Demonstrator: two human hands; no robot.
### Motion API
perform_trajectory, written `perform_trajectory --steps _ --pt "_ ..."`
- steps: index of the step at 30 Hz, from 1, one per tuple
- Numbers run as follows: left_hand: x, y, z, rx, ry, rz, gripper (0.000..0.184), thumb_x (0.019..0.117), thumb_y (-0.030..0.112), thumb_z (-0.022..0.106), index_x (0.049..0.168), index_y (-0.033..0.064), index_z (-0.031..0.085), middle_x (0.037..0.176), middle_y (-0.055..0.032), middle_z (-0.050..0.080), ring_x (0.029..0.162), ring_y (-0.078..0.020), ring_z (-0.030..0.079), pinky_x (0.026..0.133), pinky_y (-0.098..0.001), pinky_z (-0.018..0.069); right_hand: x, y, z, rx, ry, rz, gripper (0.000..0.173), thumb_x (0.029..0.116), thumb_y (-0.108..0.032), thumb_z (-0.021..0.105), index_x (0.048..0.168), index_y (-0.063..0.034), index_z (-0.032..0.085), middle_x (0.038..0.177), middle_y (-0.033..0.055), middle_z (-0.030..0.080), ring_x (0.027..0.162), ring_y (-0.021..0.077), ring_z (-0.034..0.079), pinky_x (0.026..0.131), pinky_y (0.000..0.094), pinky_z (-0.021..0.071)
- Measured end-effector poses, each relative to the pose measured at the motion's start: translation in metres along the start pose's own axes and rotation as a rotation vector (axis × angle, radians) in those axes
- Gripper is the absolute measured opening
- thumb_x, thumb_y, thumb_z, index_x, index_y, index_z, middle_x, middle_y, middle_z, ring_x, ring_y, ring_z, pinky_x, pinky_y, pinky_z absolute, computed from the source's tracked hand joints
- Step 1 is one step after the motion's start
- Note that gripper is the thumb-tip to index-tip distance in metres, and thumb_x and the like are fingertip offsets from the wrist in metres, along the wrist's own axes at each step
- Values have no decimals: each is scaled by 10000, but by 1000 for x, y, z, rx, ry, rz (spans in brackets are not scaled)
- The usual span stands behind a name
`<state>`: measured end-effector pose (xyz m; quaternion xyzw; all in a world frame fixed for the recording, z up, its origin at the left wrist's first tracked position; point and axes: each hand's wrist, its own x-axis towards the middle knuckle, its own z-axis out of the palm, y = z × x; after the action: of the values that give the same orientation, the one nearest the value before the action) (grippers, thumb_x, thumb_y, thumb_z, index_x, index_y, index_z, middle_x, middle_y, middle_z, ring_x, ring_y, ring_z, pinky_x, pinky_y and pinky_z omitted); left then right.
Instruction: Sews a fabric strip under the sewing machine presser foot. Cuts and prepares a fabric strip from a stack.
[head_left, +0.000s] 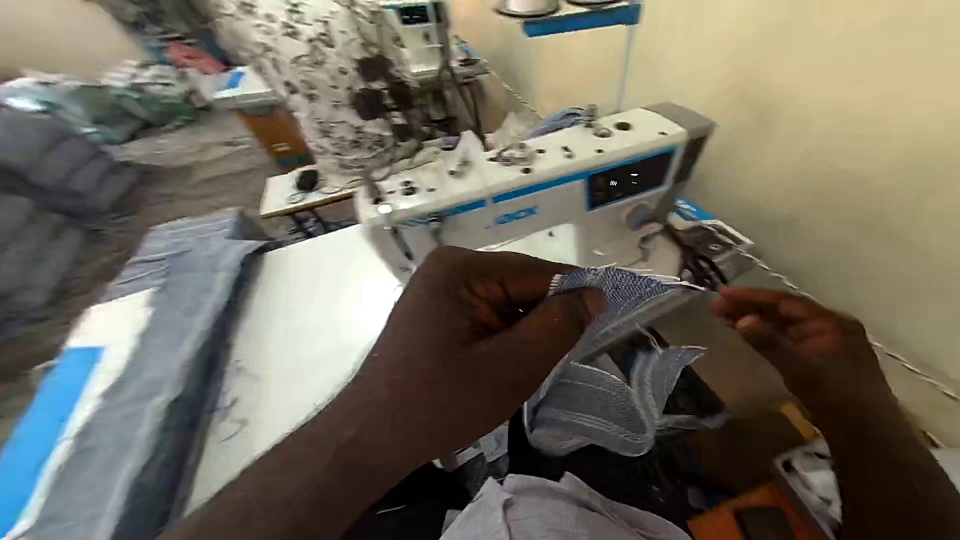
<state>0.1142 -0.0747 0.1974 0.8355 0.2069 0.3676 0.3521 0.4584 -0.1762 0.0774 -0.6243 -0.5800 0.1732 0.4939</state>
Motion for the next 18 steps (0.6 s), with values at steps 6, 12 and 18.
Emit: perform_trajectory --steps 6,12,18 --pt "24 4 59 14 6 42 161 1003 205 661 1098 105 743 874 55 753 674 -68 714 579 -231 641 39 -53 37 692 -504 -207 551 884 -618 690 1220 -182 700 1162 -60 732 1057 63 685 892 286 592" --pt "0 -9 2 -8 337 -24 168 1039 225 595 1166 125 645 962 50 728 771 -105 732 657 -298 656 55 -20 48 694 -1105 -2 157 772 -77 838 859 -117 714 786 -48 742 697 8 697 628 203 596" --pt "-83 -46 -118 84 778 -302 135 1048 251 582 1168 195 610 987 88 703 816 -87 721 723 -321 646 29 12 37 207 -1227 285 295 688 -321 902 865 -158 733 732 -67 717 625 15 661 565 215 559"
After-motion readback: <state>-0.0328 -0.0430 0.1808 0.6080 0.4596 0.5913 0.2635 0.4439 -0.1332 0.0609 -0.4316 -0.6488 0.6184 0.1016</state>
